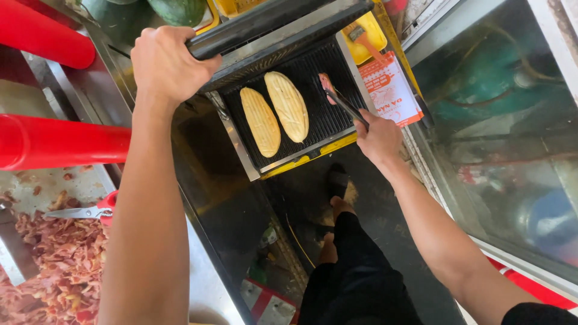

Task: Preparing several banh mi sandwiches by adding meat, vegetables, and sauce, and using a sandwich press.

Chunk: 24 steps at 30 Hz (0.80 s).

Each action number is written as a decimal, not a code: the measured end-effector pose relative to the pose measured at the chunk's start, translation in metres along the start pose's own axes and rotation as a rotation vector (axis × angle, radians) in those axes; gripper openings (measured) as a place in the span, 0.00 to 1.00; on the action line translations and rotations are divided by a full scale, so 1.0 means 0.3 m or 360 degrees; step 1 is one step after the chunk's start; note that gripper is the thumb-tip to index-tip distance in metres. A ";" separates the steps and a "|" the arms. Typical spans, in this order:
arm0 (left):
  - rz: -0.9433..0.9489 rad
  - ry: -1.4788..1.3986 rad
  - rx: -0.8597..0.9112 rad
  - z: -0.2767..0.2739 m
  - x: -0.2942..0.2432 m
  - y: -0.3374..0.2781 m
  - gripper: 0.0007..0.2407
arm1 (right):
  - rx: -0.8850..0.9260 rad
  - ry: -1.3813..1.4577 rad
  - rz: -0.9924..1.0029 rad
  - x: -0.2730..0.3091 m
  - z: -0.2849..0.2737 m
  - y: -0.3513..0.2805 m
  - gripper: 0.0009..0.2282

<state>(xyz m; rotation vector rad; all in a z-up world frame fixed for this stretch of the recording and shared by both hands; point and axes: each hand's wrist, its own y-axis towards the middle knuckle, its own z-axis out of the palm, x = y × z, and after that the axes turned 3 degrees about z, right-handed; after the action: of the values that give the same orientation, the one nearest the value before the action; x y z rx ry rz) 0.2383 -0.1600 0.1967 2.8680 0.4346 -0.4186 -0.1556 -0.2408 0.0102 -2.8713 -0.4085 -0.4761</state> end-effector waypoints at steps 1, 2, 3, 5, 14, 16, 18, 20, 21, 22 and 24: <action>-0.0008 0.0004 -0.0004 0.008 -0.001 -0.009 0.11 | 0.0002 0.0001 -0.0010 -0.023 -0.006 -0.019 0.15; 0.0076 0.0009 -0.0053 0.005 0.001 -0.007 0.12 | -0.0016 0.0155 -0.0028 -0.035 -0.012 -0.021 0.15; 0.0161 0.0015 -0.0101 -0.001 0.002 -0.005 0.14 | -0.0032 0.0309 -0.0047 -0.048 -0.021 -0.024 0.16; 0.0022 0.0033 0.0008 -0.020 -0.029 -0.018 0.13 | 0.0077 0.0519 0.0056 -0.080 -0.102 -0.090 0.17; -0.0236 0.0168 0.0608 0.143 -0.235 -0.384 0.15 | 0.0614 0.0938 0.0095 -0.314 -0.560 -0.461 0.19; -0.0301 0.0125 0.0779 0.307 -0.259 -0.539 0.17 | 0.0698 0.1061 0.0087 -0.311 -0.577 -0.475 0.19; -0.0317 -0.0117 0.0719 0.544 -0.250 -0.708 0.17 | 0.0825 0.1224 0.0102 -0.266 -0.566 -0.456 0.19; -0.0396 -0.0172 0.0714 0.667 -0.253 -0.780 0.17 | 0.0928 0.1210 -0.0038 -0.154 -0.552 -0.411 0.19; -0.0416 -0.0226 0.0743 0.728 -0.252 -0.821 0.18 | 0.1000 0.1221 -0.0120 -0.092 -0.541 -0.393 0.18; -0.0538 -0.0221 0.0710 0.782 -0.249 -0.843 0.18 | 0.1098 0.1188 -0.0198 -0.015 -0.516 -0.375 0.18; -0.0422 -0.0244 0.0772 0.885 -0.222 -0.877 0.14 | 0.1320 0.1134 -0.0347 0.146 -0.465 -0.357 0.18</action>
<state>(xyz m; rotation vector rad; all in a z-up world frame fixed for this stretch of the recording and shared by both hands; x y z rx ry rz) 0.0287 0.0034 -0.0746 3.2079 0.7830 -0.8936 -0.1877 -0.1632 0.1710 -1.7331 -0.5982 -1.0199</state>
